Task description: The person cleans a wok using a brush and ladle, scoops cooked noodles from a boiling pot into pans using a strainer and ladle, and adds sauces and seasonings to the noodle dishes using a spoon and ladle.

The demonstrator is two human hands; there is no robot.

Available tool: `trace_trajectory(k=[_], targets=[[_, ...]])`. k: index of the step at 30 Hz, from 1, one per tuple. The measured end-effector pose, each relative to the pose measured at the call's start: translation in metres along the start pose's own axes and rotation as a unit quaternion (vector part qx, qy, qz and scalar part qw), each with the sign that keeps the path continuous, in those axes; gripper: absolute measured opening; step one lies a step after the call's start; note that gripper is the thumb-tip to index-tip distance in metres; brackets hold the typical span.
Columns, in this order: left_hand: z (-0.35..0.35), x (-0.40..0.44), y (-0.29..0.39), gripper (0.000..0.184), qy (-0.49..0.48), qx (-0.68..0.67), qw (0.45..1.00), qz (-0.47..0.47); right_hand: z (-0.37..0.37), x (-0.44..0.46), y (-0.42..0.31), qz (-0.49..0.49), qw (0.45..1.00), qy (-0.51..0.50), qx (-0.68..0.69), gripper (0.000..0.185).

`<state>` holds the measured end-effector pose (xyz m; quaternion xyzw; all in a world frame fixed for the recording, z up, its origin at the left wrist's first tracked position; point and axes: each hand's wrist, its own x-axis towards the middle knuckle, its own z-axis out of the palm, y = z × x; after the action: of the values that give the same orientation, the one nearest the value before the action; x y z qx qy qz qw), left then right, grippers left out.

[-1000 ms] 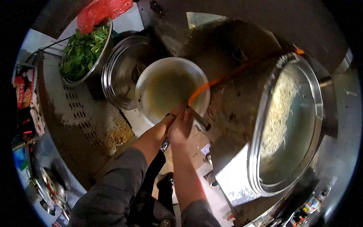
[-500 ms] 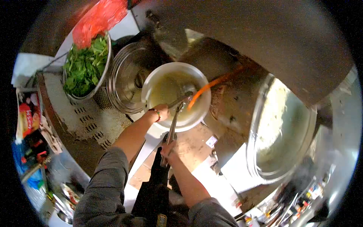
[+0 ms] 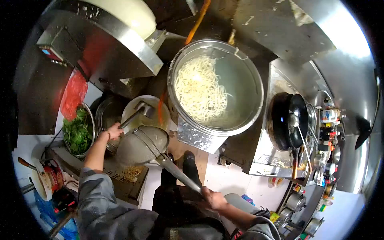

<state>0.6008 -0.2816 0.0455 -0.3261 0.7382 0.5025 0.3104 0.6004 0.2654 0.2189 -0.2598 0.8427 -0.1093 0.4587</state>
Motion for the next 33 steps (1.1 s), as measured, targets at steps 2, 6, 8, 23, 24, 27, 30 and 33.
trace_trajectory(k=[2,6,8,23,24,27,30,33], targets=[[-0.014,-0.015,-0.011,0.031,0.018,0.077,0.997,-0.026,-0.02,-0.05,0.012,0.043,0.999,-0.022,0.01,0.036],[0.008,-0.112,0.01,0.044,0.076,-0.097,0.991,-0.053,0.001,-0.142,0.054,-0.138,0.93,0.337,0.051,0.051],[0.024,-0.109,-0.018,0.041,0.012,-0.276,0.96,-0.052,-0.008,-0.158,0.049,0.043,0.941,0.303,0.143,0.047],[0.193,-0.213,0.032,0.015,0.201,-0.55,0.811,-0.004,-0.159,0.196,0.008,0.022,0.581,0.027,0.813,0.011],[0.199,-0.221,0.033,0.015,0.204,-0.552,0.808,-0.007,-0.162,0.205,0.02,-0.013,0.471,-0.058,0.88,0.011],[0.208,-0.242,0.033,0.017,0.179,-0.625,0.76,0.005,-0.165,0.171,0.048,-0.067,0.328,-0.183,0.924,0.013],[0.218,-0.258,0.03,0.015,0.177,-0.635,0.751,0.039,-0.16,0.114,0.066,-0.01,0.519,-0.106,0.848,0.013],[0.222,-0.268,0.03,0.017,0.197,-0.651,0.733,0.019,-0.15,0.082,0.037,0.056,0.692,0.028,0.719,0.014]])
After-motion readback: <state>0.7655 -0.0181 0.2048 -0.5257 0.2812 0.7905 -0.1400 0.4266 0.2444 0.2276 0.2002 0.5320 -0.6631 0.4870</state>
